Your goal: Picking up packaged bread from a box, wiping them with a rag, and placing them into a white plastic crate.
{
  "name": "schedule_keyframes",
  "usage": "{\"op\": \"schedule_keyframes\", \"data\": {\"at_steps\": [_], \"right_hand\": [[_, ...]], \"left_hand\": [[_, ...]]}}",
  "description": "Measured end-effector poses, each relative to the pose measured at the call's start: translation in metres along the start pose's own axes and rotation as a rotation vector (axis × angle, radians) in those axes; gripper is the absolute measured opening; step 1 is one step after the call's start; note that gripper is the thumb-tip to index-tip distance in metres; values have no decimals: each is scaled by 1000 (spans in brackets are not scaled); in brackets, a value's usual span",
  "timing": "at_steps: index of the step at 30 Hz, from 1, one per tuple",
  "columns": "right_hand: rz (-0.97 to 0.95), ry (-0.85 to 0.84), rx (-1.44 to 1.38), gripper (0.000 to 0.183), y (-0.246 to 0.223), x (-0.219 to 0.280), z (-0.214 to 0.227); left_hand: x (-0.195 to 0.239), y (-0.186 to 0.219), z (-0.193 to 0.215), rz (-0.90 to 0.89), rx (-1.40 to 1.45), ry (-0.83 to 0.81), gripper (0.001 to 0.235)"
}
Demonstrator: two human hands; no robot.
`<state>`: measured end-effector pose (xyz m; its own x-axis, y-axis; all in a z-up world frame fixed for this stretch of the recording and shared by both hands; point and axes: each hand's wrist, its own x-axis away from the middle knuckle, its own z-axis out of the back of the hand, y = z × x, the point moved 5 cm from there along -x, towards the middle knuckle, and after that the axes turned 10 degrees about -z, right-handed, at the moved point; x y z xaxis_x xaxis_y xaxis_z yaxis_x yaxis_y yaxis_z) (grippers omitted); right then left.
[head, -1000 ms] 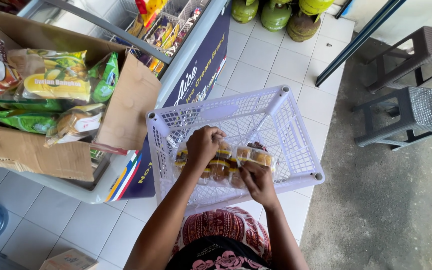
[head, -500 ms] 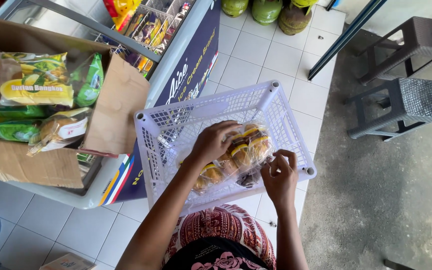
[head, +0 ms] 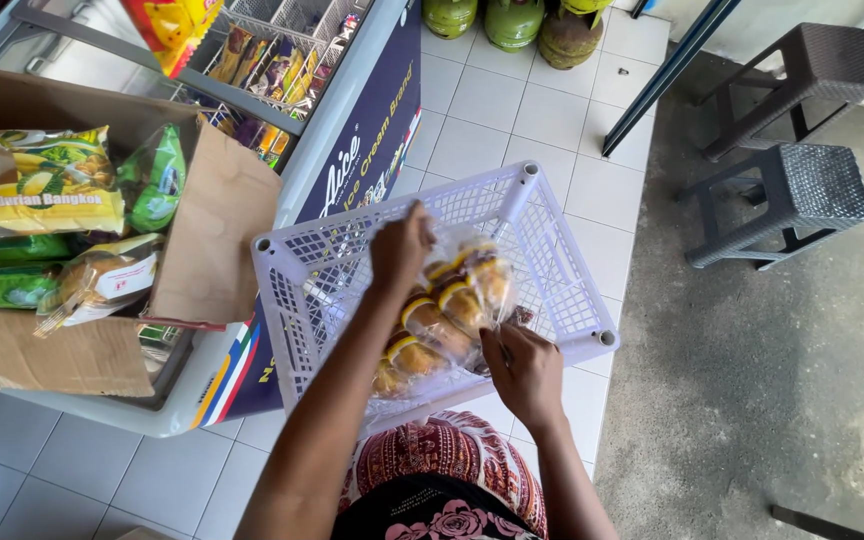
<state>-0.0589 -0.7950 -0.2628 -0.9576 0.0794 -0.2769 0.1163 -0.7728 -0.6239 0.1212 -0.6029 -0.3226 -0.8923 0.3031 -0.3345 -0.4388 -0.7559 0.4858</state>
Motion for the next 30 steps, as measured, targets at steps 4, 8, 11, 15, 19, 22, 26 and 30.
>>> {"op": "schedule_keyframes", "data": {"at_steps": [4,8,11,15,19,22,26,30], "right_hand": [[-116,39,23,33,42,-18,17],[-24,51,6,26,79,-50,21],[-174,-22,48,30,92,-66,23],[-372,-688,488,23,130,-61,-49],[-124,-1028,650,56,124,-58,-100],[43,-1188,670,73,135,-44,-130],[164,-1126,686,66,161,-43,-163],[-104,-776,426,62,149,-60,-128]], "left_hand": [[-13,-3,37,138,1,97,16],[1,-24,29,147,-38,85,17],[19,-17,41,216,29,-88,24],[58,-12,51,325,191,-188,64],[91,-10,66,489,210,-261,82],[94,14,84,138,54,-35,64],[76,59,86,-206,-39,49,50],[72,47,38,-300,-78,-203,32]]}}
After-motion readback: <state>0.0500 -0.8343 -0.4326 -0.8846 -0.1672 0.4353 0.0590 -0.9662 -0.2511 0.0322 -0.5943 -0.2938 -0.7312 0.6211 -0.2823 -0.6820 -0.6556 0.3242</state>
